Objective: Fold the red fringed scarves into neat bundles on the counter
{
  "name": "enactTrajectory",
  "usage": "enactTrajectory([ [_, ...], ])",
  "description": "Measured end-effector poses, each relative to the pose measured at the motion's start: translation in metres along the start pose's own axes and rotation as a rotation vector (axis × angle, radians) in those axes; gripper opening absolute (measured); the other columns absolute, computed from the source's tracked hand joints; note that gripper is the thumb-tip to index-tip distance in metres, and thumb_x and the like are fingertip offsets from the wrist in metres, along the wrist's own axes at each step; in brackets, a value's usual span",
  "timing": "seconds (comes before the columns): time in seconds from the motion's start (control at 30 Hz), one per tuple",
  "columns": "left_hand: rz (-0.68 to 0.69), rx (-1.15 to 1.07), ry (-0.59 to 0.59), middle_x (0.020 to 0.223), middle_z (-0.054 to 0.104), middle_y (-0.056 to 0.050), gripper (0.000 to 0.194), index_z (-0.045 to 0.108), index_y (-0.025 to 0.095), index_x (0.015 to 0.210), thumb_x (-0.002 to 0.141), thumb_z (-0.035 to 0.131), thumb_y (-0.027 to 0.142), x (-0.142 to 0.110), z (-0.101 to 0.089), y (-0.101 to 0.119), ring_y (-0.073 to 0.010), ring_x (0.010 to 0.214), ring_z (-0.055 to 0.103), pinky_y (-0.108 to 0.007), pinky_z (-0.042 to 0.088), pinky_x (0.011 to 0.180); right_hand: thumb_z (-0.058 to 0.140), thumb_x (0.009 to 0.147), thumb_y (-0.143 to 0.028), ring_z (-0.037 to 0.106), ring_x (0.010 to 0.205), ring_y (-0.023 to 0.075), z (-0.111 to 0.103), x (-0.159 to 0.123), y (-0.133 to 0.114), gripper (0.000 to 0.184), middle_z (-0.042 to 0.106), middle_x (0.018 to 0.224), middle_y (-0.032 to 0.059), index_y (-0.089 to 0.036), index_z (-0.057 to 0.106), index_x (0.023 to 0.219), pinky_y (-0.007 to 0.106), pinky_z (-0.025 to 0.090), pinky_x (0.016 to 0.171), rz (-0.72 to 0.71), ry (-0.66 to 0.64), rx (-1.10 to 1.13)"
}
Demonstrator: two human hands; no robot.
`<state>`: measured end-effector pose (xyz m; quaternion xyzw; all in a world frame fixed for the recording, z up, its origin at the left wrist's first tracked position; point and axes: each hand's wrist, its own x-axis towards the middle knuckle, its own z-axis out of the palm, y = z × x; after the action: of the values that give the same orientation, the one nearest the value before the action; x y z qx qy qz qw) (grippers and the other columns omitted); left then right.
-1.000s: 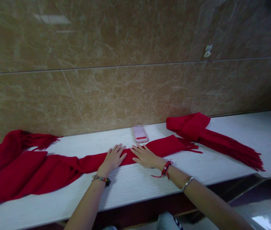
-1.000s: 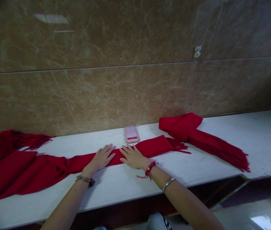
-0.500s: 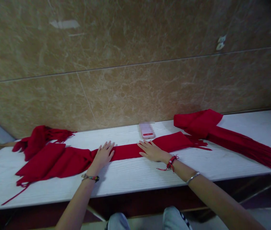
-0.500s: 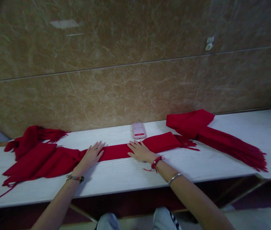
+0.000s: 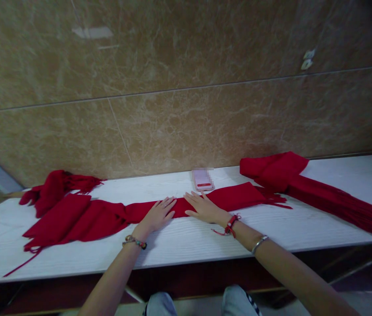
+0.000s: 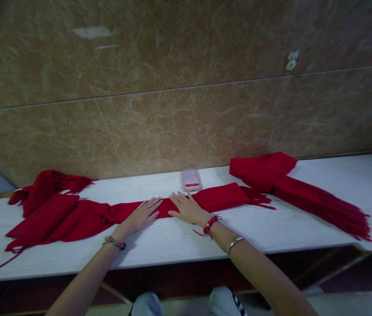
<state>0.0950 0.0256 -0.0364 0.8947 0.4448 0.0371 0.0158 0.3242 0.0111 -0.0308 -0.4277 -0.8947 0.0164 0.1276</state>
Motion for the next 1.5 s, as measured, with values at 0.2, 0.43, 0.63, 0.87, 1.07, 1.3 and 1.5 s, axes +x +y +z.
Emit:
enactTrajectory([
  [0.2, -0.029, 0.012, 0.027, 0.143, 0.022, -0.006, 0.058, 0.021, 0.019, 0.136, 0.086, 0.028, 0.047, -0.003, -0.002, 0.003, -0.0174, 0.131, 0.017, -0.036, 0.017, 0.105, 0.021, 0.087, -0.052, 0.017, 0.129, 0.0256, 0.009, 0.011, -0.014, 0.065, 0.024, 0.14, 0.0139, -0.009, 0.024, 0.135, 0.049, 0.015, 0.102, 0.009, -0.044, 0.025],
  [0.43, -0.092, 0.016, -0.003, 0.143, 0.021, -0.008, 0.061, 0.022, 0.016, 0.136, 0.084, 0.031, 0.046, -0.005, -0.003, -0.002, -0.0176, 0.131, 0.016, -0.035, 0.017, 0.105, 0.023, 0.087, -0.039, 0.016, 0.129, 0.0256, 0.015, 0.022, -0.023, 0.057, 0.022, 0.141, 0.0134, -0.008, 0.024, 0.135, 0.049, 0.016, 0.102, 0.056, -0.058, 0.021],
  [0.63, -0.365, 0.104, 0.025, 0.141, 0.026, -0.008, 0.049, 0.029, 0.016, 0.133, 0.086, 0.027, 0.031, -0.012, -0.001, -0.021, -0.0211, 0.129, 0.022, -0.042, 0.022, 0.102, 0.024, 0.086, -0.032, 0.017, 0.129, 0.026, 0.015, 0.014, -0.013, 0.054, 0.022, 0.141, 0.0116, -0.008, 0.026, 0.134, 0.049, 0.019, 0.101, 0.101, -0.074, 0.016],
  [0.87, -0.49, 0.131, 0.117, 0.141, 0.025, -0.013, 0.051, 0.031, 0.015, 0.132, 0.085, 0.028, 0.036, -0.011, 0.002, -0.019, -0.0284, 0.128, 0.022, -0.052, 0.019, 0.1, 0.025, 0.085, -0.028, 0.017, 0.129, 0.0234, 0.015, 0.021, -0.02, 0.052, 0.021, 0.142, 0.0093, -0.011, 0.026, 0.134, 0.051, 0.015, 0.102, 0.086, 0.018, -0.011],
  [1.07, -0.182, 0.076, 0.09, 0.142, 0.021, -0.01, 0.054, 0.017, 0.014, 0.137, 0.085, 0.025, 0.025, -0.007, 0.006, -0.012, -0.0202, 0.13, 0.017, -0.04, 0.022, 0.103, 0.022, 0.088, -0.039, 0.018, 0.129, 0.0238, 0.022, 0.036, -0.04, 0.055, 0.024, 0.141, 0.0112, -0.011, 0.024, 0.135, 0.051, 0.015, 0.102, 0.046, -0.014, 0.026],
  [1.3, -0.247, 0.098, 0.036, 0.14, 0.027, -0.006, 0.048, 0.029, 0.016, 0.133, 0.086, 0.025, 0.026, -0.008, 0.0, -0.011, -0.0193, 0.129, 0.022, -0.038, 0.023, 0.103, 0.022, 0.088, -0.039, 0.016, 0.129, 0.0248, 0.016, 0.02, -0.012, 0.055, 0.021, 0.142, 0.0103, -0.012, 0.026, 0.135, 0.051, 0.017, 0.101, 0.172, -0.103, 0.034],
  [1.5, -0.517, 0.134, 0.121, 0.137, 0.033, -0.011, 0.045, 0.038, 0.015, 0.127, 0.088, 0.025, 0.031, -0.011, 0.002, -0.024, -0.0259, 0.125, 0.029, -0.045, 0.027, 0.099, 0.024, 0.088, -0.039, 0.015, 0.129, 0.026, 0.007, 0.012, 0.0, 0.054, 0.022, 0.141, 0.0123, -0.01, 0.027, 0.134, 0.049, 0.015, 0.102, 0.23, -0.007, -0.027],
])
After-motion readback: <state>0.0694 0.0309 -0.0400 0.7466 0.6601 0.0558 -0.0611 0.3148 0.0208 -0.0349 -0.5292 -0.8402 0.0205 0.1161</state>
